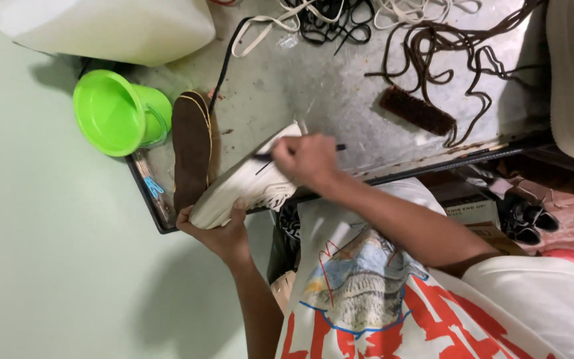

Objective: Applying glue to the edges of a shoe sole using a brush and then wiping the area with a cloth.

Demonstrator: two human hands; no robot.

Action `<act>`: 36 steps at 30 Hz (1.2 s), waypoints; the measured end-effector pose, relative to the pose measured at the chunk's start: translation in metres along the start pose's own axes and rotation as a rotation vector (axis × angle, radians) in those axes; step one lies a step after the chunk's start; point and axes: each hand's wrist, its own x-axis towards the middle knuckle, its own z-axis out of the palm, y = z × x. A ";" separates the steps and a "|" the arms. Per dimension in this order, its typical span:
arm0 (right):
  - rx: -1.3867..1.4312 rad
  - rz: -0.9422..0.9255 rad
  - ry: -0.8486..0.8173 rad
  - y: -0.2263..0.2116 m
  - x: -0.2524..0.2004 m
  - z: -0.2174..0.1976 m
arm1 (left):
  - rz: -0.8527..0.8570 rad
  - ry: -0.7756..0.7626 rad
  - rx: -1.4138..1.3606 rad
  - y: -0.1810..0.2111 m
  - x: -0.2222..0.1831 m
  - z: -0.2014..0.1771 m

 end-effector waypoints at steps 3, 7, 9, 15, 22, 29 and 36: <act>-0.087 -0.110 0.003 -0.010 -0.002 -0.011 | -0.033 0.023 -0.028 -0.016 0.000 -0.003; -0.353 0.029 0.078 0.083 0.025 0.001 | -0.018 0.029 -0.091 -0.020 -0.003 -0.001; -0.378 0.042 0.069 0.110 0.028 -0.004 | -0.010 0.050 -0.048 -0.017 -0.006 0.001; -0.145 -0.053 0.017 0.021 0.016 -0.012 | 0.072 0.039 -0.039 -0.017 -0.002 0.002; -0.235 0.020 0.008 0.029 0.026 -0.014 | 0.132 0.042 -0.054 -0.011 -0.008 0.002; -0.202 0.077 -0.077 0.075 0.034 -0.015 | 0.106 0.043 -0.032 -0.002 -0.008 0.008; -0.039 0.101 -0.178 0.011 0.013 -0.032 | 0.209 0.058 0.004 -0.013 0.002 0.014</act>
